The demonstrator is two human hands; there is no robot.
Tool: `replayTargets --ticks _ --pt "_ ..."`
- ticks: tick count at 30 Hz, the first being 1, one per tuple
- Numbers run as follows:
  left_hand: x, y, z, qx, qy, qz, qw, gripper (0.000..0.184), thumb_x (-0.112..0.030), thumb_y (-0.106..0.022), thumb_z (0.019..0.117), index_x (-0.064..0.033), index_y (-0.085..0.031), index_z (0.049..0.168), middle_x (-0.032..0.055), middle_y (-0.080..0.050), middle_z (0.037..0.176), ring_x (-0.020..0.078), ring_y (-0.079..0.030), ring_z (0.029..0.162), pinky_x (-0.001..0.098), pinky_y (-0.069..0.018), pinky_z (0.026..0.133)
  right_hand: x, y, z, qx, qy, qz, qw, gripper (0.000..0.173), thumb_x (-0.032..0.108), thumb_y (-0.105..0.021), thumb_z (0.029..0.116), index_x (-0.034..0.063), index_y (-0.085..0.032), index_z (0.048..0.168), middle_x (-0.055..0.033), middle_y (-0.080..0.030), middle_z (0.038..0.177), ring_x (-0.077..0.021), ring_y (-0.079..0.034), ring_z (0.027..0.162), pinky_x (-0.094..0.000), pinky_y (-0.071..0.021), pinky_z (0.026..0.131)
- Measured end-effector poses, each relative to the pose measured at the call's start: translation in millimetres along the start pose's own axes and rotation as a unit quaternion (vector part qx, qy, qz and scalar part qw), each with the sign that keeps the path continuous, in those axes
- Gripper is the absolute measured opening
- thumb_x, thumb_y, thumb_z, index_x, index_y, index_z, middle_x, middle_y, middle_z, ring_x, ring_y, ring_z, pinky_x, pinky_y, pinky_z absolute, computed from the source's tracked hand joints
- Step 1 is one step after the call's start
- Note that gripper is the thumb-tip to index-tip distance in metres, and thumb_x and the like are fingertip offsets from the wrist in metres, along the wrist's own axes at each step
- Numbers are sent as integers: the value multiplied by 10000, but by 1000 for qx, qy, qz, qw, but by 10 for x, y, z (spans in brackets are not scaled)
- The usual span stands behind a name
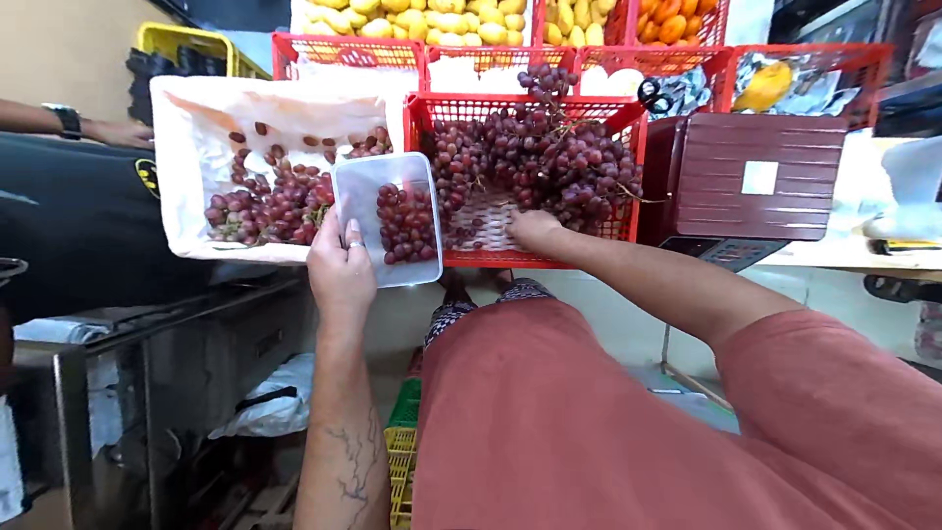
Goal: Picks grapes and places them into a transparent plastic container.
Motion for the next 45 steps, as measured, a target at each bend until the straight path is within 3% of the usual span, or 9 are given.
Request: replayTargets --ticks 7,14,18,21,25,29,34,41,45 --pt "7 -12 -12 -1 9 -4 1000 405 -222 -388 1101 -191 -533 1478 107 -701 1205 212 -698 979 454 -568 842 94 31 -101 -22 -58 -49 997 216 -9 -602 947 -22 -699 1139 -327 -582 1280 -501 -650 1026 -612 -567 756" --pt "-17 -14 5 -10 8 2 1000 393 -266 -397 1109 -163 -543 1459 113 -702 1206 210 -700 1019 462 -568 888 11 169 -191 -61 6 90 994 143 66 -677 919 58 -736 1049 -216 -661 1153 -407 -673 1044 -604 -577 853" --pt "0 -15 24 -25 8 -5 1000 388 -243 -407 1103 -160 -556 1451 130 -711 1133 229 -697 926 477 -566 820 324 1016 -881 -161 76 475 862 201 174 -818 877 133 -767 1067 -26 -757 1039 -152 -728 926 -397 -617 869" --pt "0 -23 53 -26 8 -12 1000 382 -248 -419 1102 -144 -570 1438 120 -709 1177 216 -699 999 476 -563 891 825 1691 -1398 -347 221 543 732 222 62 -814 859 58 -753 1073 -53 -707 1129 -133 -702 1016 -319 -636 882" --pt "-28 -48 63 -19 15 -9 1000 380 -237 -437 1098 -137 -573 1439 123 -702 1216 230 -694 1053 498 -551 928 1200 2041 -1329 -381 343 272 814 298 81 -692 940 197 -768 1204 -112 -631 1354 -218 -624 1212 -392 -544 1005" --pt "-27 -35 40 -29 23 -18 999 370 -234 -433 1101 -118 -585 1418 122 -703 1188 201 -692 1022 456 -557 918 808 1957 -1226 -372 210 387 817 267 24 -620 930 110 -729 1159 -55 -661 1201 -125 -664 1015 -322 -599 868" --pt "-41 -52 38 -18 10 -2 1000 385 -236 -407 1103 -172 -567 1447 103 -713 1186 204 -705 977 464 -571 866 628 740 -236 -75 84 197 974 440 141 -698 911 171 -666 1349 -203 -594 1356 -395 -636 1160 -621 -547 921" --pt "-29 -26 12 4 21 11 1000 400 -256 -405 1104 -184 -538 1475 123 -702 1220 234 -706 1016 495 -568 883 662 248 455 -36 147 40 988 408 105 -661 964 186 -643 1363 -221 -503 1493 -505 -413 1409 -680 -500 984" --pt "-52 -31 16 -5 22 5 1000 392 -247 -403 1106 -175 -547 1464 127 -708 1173 211 -705 948 455 -573 841 655 207 371 -25 200 30 979 378 72 -576 1010 140 -636 1378 -198 -473 1527 -461 -512 1334 -654 -487 1015"
Point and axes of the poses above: each hand's wrist, its own z-axis towards the middle knuckle, its own y-axis out of the back of the hand, x = y × z, the point moved 4 cm from there along z, towards the middle knuckle
